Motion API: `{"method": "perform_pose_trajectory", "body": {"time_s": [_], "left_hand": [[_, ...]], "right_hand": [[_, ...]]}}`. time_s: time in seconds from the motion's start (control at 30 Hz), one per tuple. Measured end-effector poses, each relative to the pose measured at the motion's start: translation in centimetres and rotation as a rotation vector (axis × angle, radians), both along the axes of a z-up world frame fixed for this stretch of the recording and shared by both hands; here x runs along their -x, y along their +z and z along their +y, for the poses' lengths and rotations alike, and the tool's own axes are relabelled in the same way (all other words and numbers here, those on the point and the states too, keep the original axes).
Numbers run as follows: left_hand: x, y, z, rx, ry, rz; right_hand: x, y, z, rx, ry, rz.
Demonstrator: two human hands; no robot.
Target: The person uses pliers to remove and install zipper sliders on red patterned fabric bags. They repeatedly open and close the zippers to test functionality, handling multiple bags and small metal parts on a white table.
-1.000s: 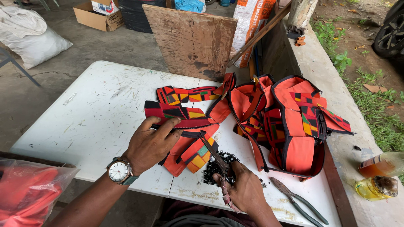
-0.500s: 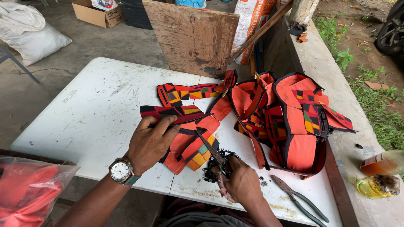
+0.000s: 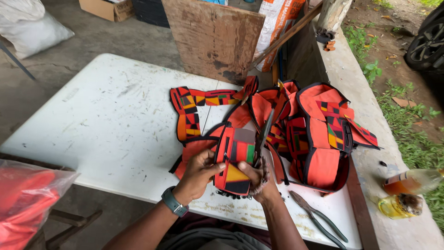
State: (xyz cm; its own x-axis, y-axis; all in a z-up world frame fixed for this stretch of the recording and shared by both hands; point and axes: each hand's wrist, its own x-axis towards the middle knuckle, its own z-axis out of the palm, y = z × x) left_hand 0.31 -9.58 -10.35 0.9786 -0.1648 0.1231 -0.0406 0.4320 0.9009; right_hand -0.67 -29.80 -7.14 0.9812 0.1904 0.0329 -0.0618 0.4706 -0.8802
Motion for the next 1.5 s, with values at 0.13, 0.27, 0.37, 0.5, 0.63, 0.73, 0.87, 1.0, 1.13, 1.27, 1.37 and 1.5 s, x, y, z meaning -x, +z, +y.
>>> {"method": "perform_pose_trajectory", "body": {"time_s": [0.13,0.27,0.37,0.5,0.63,0.73,0.87,1.0,1.13,1.27,1.37,1.5], "left_hand": [[-1.2,0.8,0.4,-0.006,-0.204,0.23],[-1.6,2.2,0.3,-0.092,-0.225,0.021],[-1.7,2.7,0.2,-0.055,-0.187,-0.021],[-1.7,2.4,-0.1,-0.086,-0.16,-0.051],[-1.7,2.7,-0.1,-0.157,-0.101,-0.061],[-1.7,3.0,-0.4,-0.222,-0.045,-0.038],[-1.5,3.4,-0.4,-0.252,0.011,-0.13],[-1.5,3.5,-0.5,-0.27,0.059,-0.145],[-0.6,3.6,-0.5,-0.22,0.02,-0.238],[-0.2,4.7,-1.3,-0.182,0.03,-0.248],[-0.5,5.6,-2.1,-0.203,0.117,-0.212],[-0.2,6.5,-2.8,-0.28,0.233,-0.294]], "right_hand": [[-1.5,1.0,-0.5,0.099,-0.042,0.054],[-2.4,-0.7,-2.1,0.068,-0.076,0.088],[-2.6,-2.0,-2.9,-0.031,-0.054,0.083],[-1.9,-2.2,-3.5,0.086,-0.074,0.077],[-1.8,-1.1,-2.8,0.166,-0.085,0.106],[-1.9,-1.0,-2.8,0.161,-0.073,0.038],[-2.3,-1.6,-2.4,0.124,-0.085,0.003],[-2.1,-1.7,-2.0,0.1,-0.123,0.042],[-0.6,-2.0,-0.9,0.176,-0.195,-0.138],[0.3,-2.3,-1.0,0.25,-0.266,-0.152],[0.3,-2.6,-1.4,0.303,-0.3,-0.143],[0.8,-2.3,-1.5,0.325,-0.338,-0.201]]}}
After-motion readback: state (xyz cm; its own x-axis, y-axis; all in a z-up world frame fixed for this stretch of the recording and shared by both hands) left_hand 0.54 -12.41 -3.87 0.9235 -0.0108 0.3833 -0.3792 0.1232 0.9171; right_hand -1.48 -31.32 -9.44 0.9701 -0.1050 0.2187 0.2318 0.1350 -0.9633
